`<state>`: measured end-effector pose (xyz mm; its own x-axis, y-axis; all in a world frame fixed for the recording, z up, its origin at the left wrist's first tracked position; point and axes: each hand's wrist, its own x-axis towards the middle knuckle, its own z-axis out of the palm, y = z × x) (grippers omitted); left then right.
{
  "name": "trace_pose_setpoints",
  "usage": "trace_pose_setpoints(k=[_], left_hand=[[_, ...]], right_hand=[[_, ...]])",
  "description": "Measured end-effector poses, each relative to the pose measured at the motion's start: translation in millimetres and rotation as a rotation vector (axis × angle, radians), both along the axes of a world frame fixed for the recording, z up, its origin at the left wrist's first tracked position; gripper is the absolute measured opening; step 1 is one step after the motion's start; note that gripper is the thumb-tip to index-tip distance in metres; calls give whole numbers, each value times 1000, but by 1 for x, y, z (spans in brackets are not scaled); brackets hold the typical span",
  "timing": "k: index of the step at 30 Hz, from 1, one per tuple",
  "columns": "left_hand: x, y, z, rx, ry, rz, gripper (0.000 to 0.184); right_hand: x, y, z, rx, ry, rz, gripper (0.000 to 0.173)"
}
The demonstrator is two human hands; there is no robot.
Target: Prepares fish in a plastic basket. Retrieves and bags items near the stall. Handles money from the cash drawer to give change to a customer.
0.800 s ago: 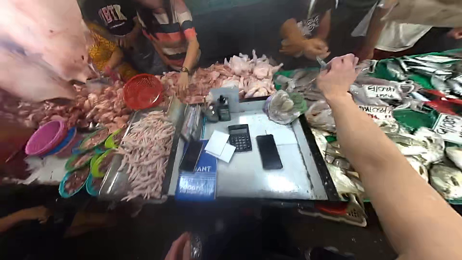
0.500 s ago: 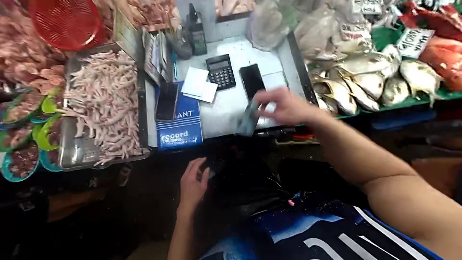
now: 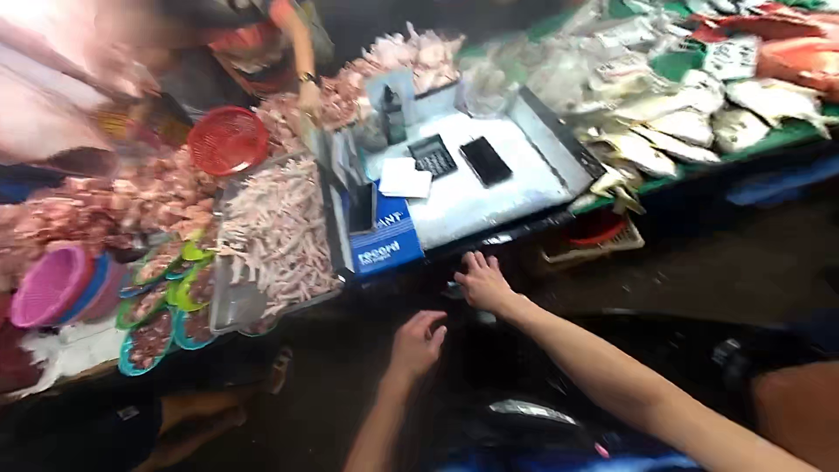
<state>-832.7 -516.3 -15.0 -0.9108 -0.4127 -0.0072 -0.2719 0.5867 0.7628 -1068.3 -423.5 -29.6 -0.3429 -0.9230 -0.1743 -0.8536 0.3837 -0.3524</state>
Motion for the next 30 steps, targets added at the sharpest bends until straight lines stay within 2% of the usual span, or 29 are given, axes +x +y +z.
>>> trace_pose_setpoints(k=[3, 6, 10, 13, 17, 20, 22, 24, 26, 28, 30], left_hand=[[8, 7, -3, 5, 75, 11, 29], [21, 13, -4, 22, 161, 77, 26], [31, 9, -6, 60, 220, 152, 25], [33, 7, -10, 77, 205, 204, 24], [21, -10, -6, 40, 189, 289, 23], [7, -23, -12, -79, 166, 324, 23], [-3, -31, -16, -174, -6, 287, 29], [-12, -39, -18, -187, -241, 170, 41], [-21, -41, -16, -165, -412, 59, 50], [-28, -34, -7, -172, -466, 32, 56], [-27, -22, -4, -177, -504, 34, 60]], right_hand=[[9, 9, -19, 6, 53, -23, 21], [24, 29, -15, 70, 83, 24, 19], [47, 48, 16, 267, 42, 118, 24], [58, 59, 30, 388, -54, 115, 25], [48, 45, 55, 487, -126, 155, 31], [29, 38, 78, 536, -223, 252, 22], [9, 37, 90, 407, -329, 276, 19], [-10, 36, 97, 202, -408, 237, 20], [-25, 34, 103, 52, -346, 122, 21], [-41, 33, 110, -23, -266, -9, 23], [-56, 42, 97, -87, -221, -134, 20]])
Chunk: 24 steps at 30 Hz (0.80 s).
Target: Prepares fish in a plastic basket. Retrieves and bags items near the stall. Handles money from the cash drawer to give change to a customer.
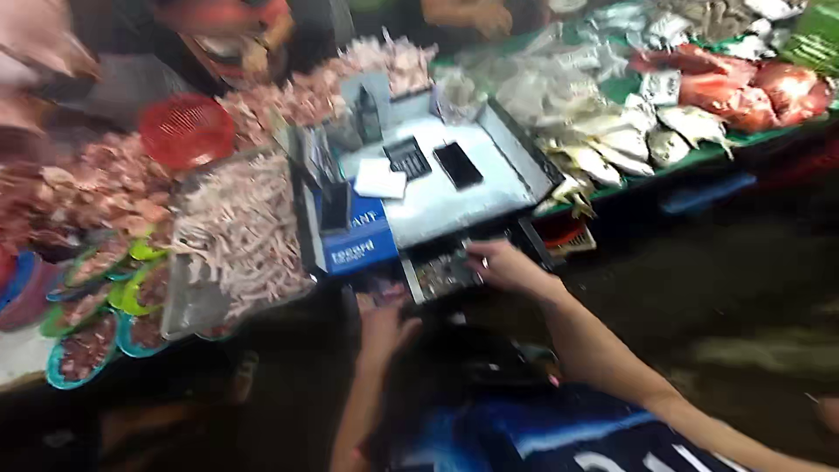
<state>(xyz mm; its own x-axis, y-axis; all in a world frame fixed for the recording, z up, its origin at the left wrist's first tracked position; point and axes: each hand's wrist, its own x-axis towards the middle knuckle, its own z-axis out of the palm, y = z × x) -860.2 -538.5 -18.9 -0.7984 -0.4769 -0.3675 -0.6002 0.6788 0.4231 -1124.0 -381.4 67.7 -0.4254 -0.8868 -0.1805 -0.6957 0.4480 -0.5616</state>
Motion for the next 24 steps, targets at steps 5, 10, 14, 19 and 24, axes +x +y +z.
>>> trace_pose_setpoints(k=[5, 10, 14, 19, 24], left_hand=[[1, 14, -8, -47, -93, -17, 47], [32, 28, -21, -54, -39, -49, 41], [39, 30, -20, -7, -70, -71, 41], [37, 27, -21, -7, -108, -64, 42], [38, 31, -24, -40, -59, -58, 40]], right_hand=[[-21, 26, -34, -61, 95, -205, 13], [-9, 36, -52, 21, 8, -316, 21], [2, 19, -69, 30, -350, -89, 33], [6, -13, -104, 164, -143, -69, 26], [11, -52, -135, 250, 65, 6, 37]])
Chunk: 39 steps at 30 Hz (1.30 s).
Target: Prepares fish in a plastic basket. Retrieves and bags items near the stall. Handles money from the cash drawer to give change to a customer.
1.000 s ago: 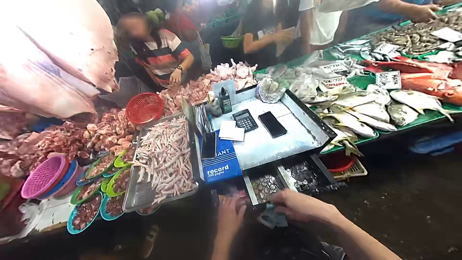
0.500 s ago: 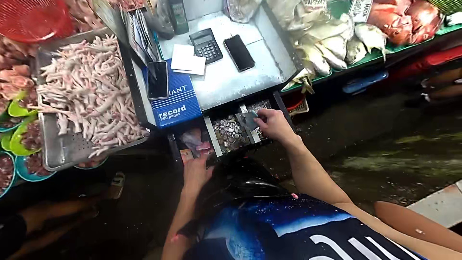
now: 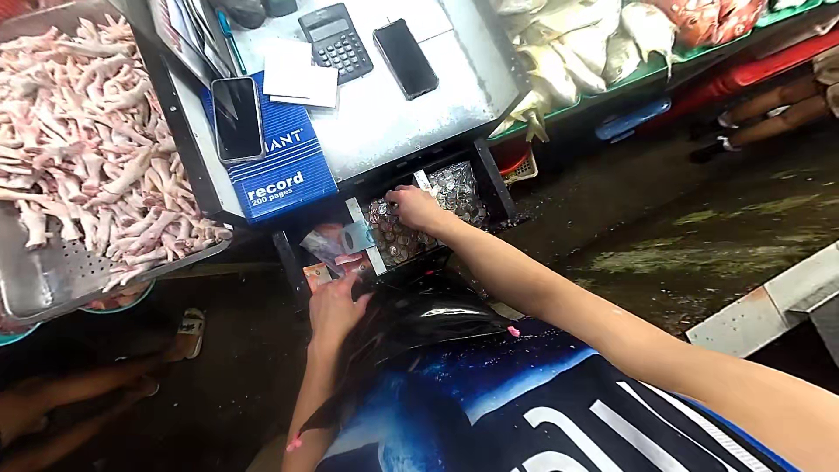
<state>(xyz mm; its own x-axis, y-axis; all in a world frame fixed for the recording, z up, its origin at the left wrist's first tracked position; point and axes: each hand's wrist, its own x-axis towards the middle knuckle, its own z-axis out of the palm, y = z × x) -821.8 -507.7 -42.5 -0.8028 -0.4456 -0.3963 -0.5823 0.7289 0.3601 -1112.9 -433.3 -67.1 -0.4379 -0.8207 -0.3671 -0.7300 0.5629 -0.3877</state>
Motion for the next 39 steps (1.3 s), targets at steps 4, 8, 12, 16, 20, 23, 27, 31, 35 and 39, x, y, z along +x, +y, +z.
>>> trace_pose_setpoints(k=[4, 8, 12, 16, 20, 23, 27, 31, 35, 39], left_hand=[[2, 1, -3, -22, 13, 3, 39], [2, 1, -6, -20, 32, 2, 39], [-3, -8, 3, 107, 74, 25, 49], [-10, -14, 2, 167, 16, 0, 57], [-13, -17, 0, 222, -26, -24, 59], [-8, -24, 3, 323, 36, 4, 61], [3, -40, 19, 384, 266, 257, 42], [12, -50, 30, 156, 390, 556, 33], [7, -48, 33, 114, 482, 663, 24], [-2, -42, 31, 125, 525, 680, 21]], right_hand=[[8, -12, -15, 144, 110, 69, 42], [10, -8, -14, 159, 91, 47, 41], [3, 5, -6, -59, -32, 34, 23], [1, 16, -4, -76, -139, 299, 16], [16, 13, -18, 82, -22, 429, 31], [21, 11, -18, 53, 57, 471, 31], [18, 15, -17, 79, 37, 396, 34], [12, 19, -20, 78, 58, 355, 27], [20, 18, -14, 112, 99, 348, 25], [20, 18, -15, 133, 95, 292, 28]])
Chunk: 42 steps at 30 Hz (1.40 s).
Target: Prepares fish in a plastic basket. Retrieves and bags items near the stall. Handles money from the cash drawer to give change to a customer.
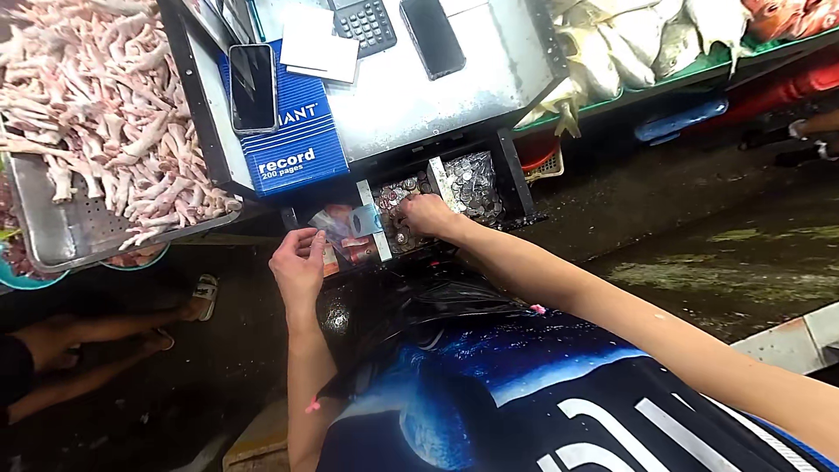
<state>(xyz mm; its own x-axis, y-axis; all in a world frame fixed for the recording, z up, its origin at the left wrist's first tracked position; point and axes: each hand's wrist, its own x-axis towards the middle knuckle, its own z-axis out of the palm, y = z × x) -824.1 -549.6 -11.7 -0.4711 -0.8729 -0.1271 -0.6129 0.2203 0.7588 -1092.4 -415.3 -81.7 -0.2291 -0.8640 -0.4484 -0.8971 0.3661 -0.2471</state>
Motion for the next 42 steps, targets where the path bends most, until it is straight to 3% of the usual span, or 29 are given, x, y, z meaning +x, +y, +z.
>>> trace_pose_setpoints(k=[6, 9, 13, 18, 22, 25, 28, 31, 35, 37, 42], left_hand=[[11, -12, 4, -79, 94, 88, 21], [11, -14, 5, -104, 30, 49, 22], [-9, -4, 8, -188, -299, -174, 26], [-54, 8, 10, -169, -990, -363, 36], [-58, 8, -4, -195, -1092, -450, 17], [-51, -1, 1, -218, -1011, -424, 13], [-40, -5, 13, -247, -777, -355, 12], [-26, -3, 21, -234, -528, -257, 12], [-11, -7, 15, -137, -227, -199, 18], [-7, -5, 9, -128, -111, -178, 13], [-15, 19, 10, -201, 46, -9, 15]], right_hand=[[-14, 11, 12, -280, -222, -190, 19], [-16, 18, 14, -349, -354, -284, 18], [-11, 27, 6, -249, -416, -258, 23], [-11, 28, 5, -261, -503, -248, 21], [-14, 28, 13, -330, -680, -435, 14], [-16, 32, 17, -360, -921, -596, 19], [-13, 36, 23, -310, -1249, -827, 30], [-7, 33, 35, -247, -1359, -937, 47], [-2, 21, 36, -308, -1064, -649, 39], [0, 14, 30, -321, -958, -563, 37], [15, 9, 43, -371, -1081, -427, 32]])
